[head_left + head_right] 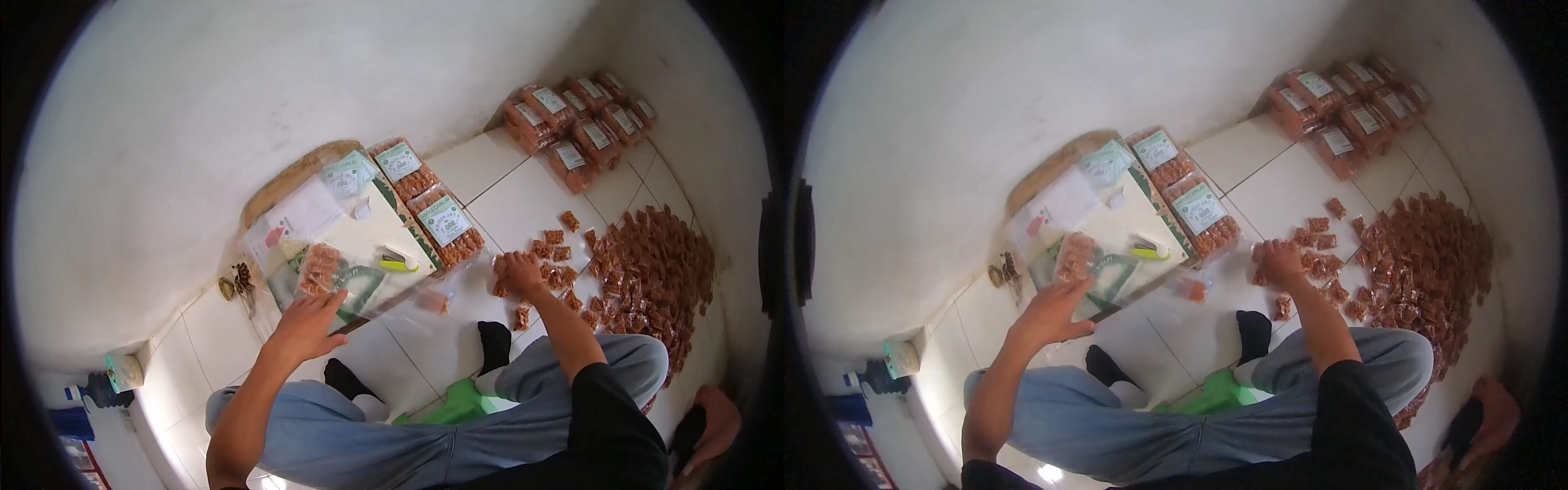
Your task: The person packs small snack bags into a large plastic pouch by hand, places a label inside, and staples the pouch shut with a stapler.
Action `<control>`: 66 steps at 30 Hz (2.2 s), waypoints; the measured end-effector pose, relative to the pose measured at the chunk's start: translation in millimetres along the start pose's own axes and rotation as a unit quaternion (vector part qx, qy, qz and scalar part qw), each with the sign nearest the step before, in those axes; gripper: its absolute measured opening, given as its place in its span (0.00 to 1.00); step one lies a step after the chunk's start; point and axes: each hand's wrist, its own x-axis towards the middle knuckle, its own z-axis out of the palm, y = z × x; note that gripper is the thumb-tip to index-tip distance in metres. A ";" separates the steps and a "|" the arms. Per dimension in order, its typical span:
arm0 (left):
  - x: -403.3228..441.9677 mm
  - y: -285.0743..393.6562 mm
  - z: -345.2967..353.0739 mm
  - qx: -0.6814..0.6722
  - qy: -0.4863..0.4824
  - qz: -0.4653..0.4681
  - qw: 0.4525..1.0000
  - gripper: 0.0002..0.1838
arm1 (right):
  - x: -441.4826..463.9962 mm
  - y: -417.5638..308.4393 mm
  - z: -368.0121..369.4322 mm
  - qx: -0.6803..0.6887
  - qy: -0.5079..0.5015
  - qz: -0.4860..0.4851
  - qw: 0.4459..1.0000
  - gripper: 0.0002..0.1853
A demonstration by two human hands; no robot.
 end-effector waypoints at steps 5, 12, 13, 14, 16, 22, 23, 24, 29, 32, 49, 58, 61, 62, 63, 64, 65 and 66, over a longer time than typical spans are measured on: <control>-5.2 4.1 4.3 0.018 0.014 -0.001 1.000 0.43 | 0.3 34.8 13.8 0.464 0.073 0.214 0.856 0.16; 8.4 17.0 1.0 -0.032 0.122 0.055 0.991 0.40 | -19.9 3.1 -129.9 0.893 -0.060 0.070 0.440 0.18; 11.5 24.5 -0.4 -0.035 0.125 0.056 0.990 0.40 | -26.8 -7.9 -145.7 0.915 -0.059 0.028 0.398 0.22; 17.9 35.1 -2.8 -0.123 0.136 0.055 0.981 0.39 | -35.1 -20.1 -164.0 0.914 -0.057 0.026 0.402 0.22; 40.7 58.1 2.1 -0.324 0.155 0.053 0.932 0.38 | -46.4 -43.9 -194.5 0.901 -0.061 0.000 0.430 0.26; 107.3 142.8 71.9 -0.784 0.097 0.000 0.613 0.37 | -86.0 -133.0 -188.7 0.770 -0.062 0.017 0.635 0.29; 91.1 164.5 68.0 -0.820 0.109 -0.068 0.558 0.35 | -109.3 -159.5 -201.7 0.735 -0.026 0.065 0.674 0.30; 86.3 174.3 80.8 -0.844 0.140 -0.063 0.514 0.34 | -117.8 -171.1 -185.2 0.694 0.033 0.041 0.718 0.30; 67.2 181.8 153.9 -0.903 0.121 -0.055 0.409 0.29 | -171.5 -185.1 -175.9 0.384 0.033 0.035 0.922 0.33; 60.7 184.3 162.0 -0.893 0.114 -0.120 0.419 0.24 | -178.6 -172.3 -135.8 0.283 0.138 -0.040 0.948 0.28; 68.9 164.0 166.2 -0.934 0.013 -0.116 0.337 0.21 | -28.3 -46.2 17.8 -0.013 -0.030 0.060 0.998 0.36; 62.6 150.2 141.7 -0.984 -0.039 0.010 0.171 0.34 | -28.4 -22.7 3.9 -0.045 -0.059 -0.012 0.997 0.36; 61.7 147.7 131.3 -0.990 -0.023 -0.006 0.136 0.32 | -36.0 -32.2 -19.8 0.049 -0.036 -0.014 0.998 0.35; 60.1 148.2 130.4 -0.991 -0.010 -0.007 0.137 0.30 | -40.2 -37.6 -36.2 0.046 -0.035 -0.017 0.998 0.35; 59.1 148.2 129.0 -0.990 0.002 -0.007 0.138 0.29 | -44.1 -49.0 -63.5 0.150 -0.043 0.043 0.987 0.33; 59.4 148.5 126.0 -0.991 0.004 -0.004 0.136 0.29 | -44.8 -54.8 -80.4 0.250 -0.049 0.103 0.961 0.31; 57.9 150.1 124.3 -0.991 0.016 -0.004 0.130 0.27 | -47.2 -54.4 -83.4 0.247 -0.051 0.102 0.962 0.31; 57.3 150.9 122.3 -0.992 0.029 -0.004 0.124 0.25 | -48.5 -52.9 -86.2 0.303 0.015 0.075 0.950 0.31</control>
